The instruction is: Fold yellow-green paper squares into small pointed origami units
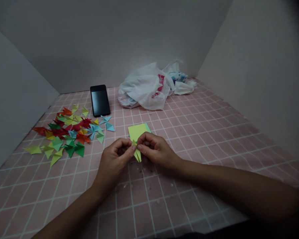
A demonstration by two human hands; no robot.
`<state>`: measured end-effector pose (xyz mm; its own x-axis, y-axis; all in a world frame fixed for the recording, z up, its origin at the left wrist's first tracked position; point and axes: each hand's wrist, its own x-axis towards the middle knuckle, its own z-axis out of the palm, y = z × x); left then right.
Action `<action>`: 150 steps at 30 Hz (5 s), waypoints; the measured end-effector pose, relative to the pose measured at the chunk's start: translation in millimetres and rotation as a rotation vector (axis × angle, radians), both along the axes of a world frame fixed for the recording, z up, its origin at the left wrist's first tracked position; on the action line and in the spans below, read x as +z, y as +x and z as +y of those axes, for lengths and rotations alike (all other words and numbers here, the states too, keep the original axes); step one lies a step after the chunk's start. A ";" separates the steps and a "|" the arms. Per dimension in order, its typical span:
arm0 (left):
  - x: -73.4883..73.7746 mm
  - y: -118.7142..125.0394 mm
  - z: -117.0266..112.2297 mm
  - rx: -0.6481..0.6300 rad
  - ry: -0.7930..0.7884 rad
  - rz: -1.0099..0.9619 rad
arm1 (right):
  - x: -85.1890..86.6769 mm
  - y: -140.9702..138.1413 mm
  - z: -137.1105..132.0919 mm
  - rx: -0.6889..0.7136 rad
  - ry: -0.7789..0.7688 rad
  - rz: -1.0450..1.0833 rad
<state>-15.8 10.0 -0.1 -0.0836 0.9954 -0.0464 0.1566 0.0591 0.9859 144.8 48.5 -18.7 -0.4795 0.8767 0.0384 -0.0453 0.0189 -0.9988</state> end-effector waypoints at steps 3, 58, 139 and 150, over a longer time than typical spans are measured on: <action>2.0 0.8 -1.4 0.039 0.004 -0.045 | 1.3 0.7 -0.8 0.025 -0.061 0.054; 7.4 4.0 -2.9 0.124 -0.374 -0.472 | 0.2 2.8 -4.0 -0.036 0.369 -0.163; 9.8 -1.6 -2.2 -0.039 0.092 0.126 | 3.5 5.0 3.0 -0.087 0.663 -0.138; 12.1 -7.3 -1.2 -0.071 0.154 0.135 | 7.6 4.5 6.1 -0.074 0.267 -0.070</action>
<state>-23.1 8.8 12.0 -0.0086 0.9935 0.1134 0.2867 -0.1062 0.9521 149.3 54.7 -11.1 -0.4239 0.8729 0.2417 0.0345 0.2822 -0.9587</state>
